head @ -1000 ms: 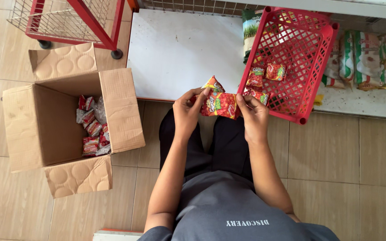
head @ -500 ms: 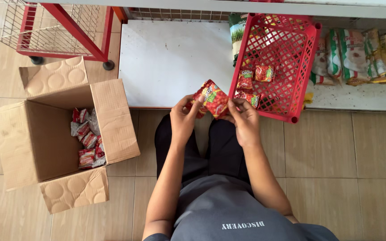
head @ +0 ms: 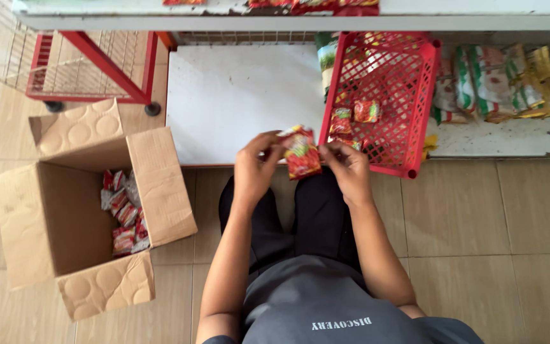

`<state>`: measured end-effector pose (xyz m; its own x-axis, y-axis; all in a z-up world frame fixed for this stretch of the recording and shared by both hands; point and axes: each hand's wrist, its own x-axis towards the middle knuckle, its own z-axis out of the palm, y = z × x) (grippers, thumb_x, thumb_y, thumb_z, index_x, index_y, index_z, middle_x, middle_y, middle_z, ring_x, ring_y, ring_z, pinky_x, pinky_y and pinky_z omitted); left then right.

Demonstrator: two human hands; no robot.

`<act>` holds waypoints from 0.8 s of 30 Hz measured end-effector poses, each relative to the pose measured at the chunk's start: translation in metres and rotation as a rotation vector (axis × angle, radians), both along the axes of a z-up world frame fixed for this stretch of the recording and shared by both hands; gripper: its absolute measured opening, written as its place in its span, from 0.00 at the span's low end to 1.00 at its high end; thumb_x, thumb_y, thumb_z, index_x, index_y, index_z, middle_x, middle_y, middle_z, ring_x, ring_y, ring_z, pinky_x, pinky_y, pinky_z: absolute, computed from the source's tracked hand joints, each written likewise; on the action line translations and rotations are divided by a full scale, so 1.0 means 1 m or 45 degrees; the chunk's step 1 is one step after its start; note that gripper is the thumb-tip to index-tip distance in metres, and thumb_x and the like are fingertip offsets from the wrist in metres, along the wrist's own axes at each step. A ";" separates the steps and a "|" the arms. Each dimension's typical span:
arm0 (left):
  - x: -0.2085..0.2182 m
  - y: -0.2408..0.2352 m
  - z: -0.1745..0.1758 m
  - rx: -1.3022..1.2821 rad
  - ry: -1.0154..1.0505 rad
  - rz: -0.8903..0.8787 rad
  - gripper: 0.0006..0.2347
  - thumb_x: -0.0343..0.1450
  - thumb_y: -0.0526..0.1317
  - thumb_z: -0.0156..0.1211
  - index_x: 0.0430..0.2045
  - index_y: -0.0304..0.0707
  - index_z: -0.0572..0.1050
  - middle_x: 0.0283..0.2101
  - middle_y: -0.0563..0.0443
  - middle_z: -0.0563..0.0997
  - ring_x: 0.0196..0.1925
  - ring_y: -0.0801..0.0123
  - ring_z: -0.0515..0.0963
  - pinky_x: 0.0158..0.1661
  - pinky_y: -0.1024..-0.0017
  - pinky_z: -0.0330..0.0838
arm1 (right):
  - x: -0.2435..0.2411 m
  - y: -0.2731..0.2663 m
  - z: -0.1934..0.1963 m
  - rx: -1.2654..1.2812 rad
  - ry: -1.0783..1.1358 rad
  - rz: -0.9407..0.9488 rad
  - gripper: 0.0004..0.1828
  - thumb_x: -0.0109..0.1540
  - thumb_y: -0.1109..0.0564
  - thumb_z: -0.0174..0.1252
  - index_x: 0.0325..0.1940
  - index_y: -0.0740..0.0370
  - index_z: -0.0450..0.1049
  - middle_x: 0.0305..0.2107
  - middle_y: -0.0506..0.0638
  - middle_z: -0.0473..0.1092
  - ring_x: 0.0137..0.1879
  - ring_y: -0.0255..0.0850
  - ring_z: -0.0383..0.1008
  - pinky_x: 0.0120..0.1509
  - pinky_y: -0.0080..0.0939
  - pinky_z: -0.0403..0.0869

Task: The person sits on the floor and transfers small snack packets from a red basket onto a shelf, arranging them in rows. They then take packets from a cardboard box and place them into the red basket.

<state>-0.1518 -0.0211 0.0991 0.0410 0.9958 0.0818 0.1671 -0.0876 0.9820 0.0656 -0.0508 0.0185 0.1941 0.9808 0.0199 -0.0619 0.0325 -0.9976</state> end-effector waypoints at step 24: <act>0.040 0.029 0.072 0.351 0.135 -0.325 0.09 0.71 0.38 0.68 0.41 0.31 0.81 0.51 0.48 0.84 0.38 0.69 0.84 0.38 0.73 0.79 | 0.048 0.016 0.104 -0.046 -0.009 0.224 0.11 0.61 0.63 0.67 0.47 0.66 0.78 0.30 0.47 0.77 0.31 0.27 0.75 0.31 0.30 0.71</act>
